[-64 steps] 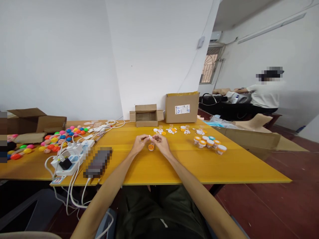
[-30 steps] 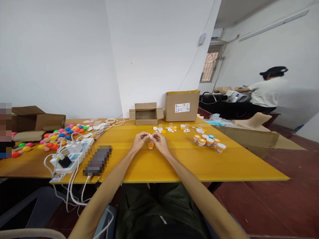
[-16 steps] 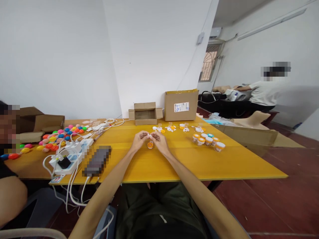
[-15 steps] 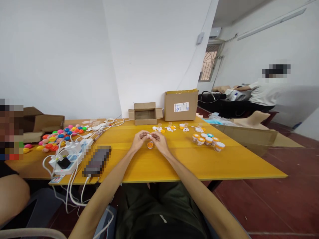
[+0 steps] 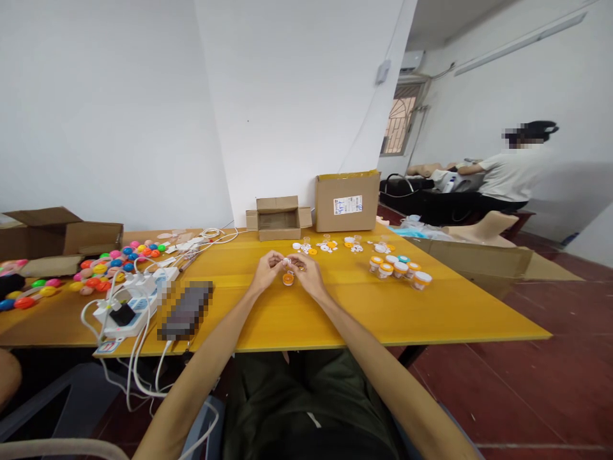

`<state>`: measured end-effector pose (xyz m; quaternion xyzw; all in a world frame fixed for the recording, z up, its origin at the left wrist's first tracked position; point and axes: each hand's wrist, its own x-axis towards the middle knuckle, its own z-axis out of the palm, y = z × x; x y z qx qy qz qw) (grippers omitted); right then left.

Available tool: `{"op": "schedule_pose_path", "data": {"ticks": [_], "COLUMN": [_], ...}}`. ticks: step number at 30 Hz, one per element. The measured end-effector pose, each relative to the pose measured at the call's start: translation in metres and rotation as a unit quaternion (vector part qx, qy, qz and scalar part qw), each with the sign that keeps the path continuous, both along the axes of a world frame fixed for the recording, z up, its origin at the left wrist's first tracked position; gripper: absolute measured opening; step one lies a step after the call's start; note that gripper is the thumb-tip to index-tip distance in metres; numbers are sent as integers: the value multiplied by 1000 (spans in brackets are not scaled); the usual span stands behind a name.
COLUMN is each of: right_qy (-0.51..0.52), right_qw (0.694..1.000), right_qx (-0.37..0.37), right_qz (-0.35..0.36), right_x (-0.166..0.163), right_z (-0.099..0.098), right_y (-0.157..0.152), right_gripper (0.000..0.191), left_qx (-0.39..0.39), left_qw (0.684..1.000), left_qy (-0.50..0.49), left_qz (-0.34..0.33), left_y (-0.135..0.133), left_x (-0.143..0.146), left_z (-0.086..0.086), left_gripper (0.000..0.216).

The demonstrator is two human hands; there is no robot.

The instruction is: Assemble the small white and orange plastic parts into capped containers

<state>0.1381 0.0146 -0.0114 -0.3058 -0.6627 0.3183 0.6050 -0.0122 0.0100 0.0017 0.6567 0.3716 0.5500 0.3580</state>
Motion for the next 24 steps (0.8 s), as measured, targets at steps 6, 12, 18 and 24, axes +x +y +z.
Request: {"op": "schedule_pose_path", "data": {"ticks": [6, 12, 18, 24], "right_qy": [23, 53, 47, 42], "right_qw": [999, 996, 994, 993], "right_qx": [-29, -60, -90, -98], "right_qz": [33, 40, 38, 44], "right_x": [2, 5, 5, 5], "right_z": [3, 5, 1, 0], "right_y": [-1, 3, 6, 6], "right_gripper": [18, 17, 17, 16], "left_qx": [-15, -8, 47, 85], "left_qw": [999, 1000, 997, 987], "left_qy": [-21, -6, 66, 124], "left_qz": [-23, -28, 22, 51], "left_y": [0, 0, -3, -6], "left_x": [-1, 0, 2, -2], "left_z": [0, 0, -3, -5], "left_gripper": [41, 34, 20, 13]}}
